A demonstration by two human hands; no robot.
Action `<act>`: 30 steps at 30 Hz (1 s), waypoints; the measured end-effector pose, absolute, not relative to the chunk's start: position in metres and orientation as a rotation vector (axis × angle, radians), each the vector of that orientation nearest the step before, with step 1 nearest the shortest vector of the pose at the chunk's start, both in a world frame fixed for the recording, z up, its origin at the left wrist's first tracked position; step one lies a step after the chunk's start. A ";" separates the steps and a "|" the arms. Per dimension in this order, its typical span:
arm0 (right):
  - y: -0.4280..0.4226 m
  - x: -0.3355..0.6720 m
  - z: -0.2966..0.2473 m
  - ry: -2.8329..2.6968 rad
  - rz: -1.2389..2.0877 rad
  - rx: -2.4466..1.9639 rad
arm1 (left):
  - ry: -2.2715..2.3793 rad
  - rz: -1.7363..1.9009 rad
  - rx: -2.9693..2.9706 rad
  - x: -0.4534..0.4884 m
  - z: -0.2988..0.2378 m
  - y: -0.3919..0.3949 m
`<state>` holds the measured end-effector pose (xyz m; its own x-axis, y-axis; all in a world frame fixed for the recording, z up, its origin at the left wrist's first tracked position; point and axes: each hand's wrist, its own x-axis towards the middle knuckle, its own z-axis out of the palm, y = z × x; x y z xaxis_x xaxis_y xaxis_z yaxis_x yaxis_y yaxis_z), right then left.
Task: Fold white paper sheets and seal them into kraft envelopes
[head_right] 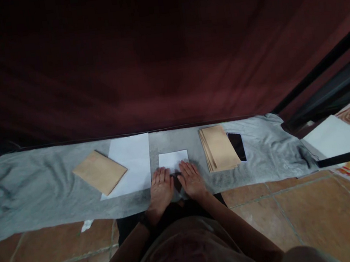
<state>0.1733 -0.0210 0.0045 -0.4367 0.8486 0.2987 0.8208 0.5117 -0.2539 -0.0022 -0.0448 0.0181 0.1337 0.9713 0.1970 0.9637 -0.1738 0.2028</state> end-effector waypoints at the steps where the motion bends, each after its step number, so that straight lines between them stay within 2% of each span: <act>1: -0.018 0.170 0.007 -2.385 0.123 -1.362 | 1.965 0.464 2.362 -0.002 0.019 -0.040; 9: -0.001 0.162 0.002 -2.429 0.141 -1.340 | 1.761 0.447 2.402 -0.003 0.008 -0.015; 18: -0.007 0.175 -0.009 -2.295 0.020 -1.434 | 1.947 0.462 2.372 0.003 0.005 -0.028; 30: -0.010 0.184 -0.008 -2.244 0.033 -1.566 | 2.082 0.585 2.278 0.003 0.002 -0.041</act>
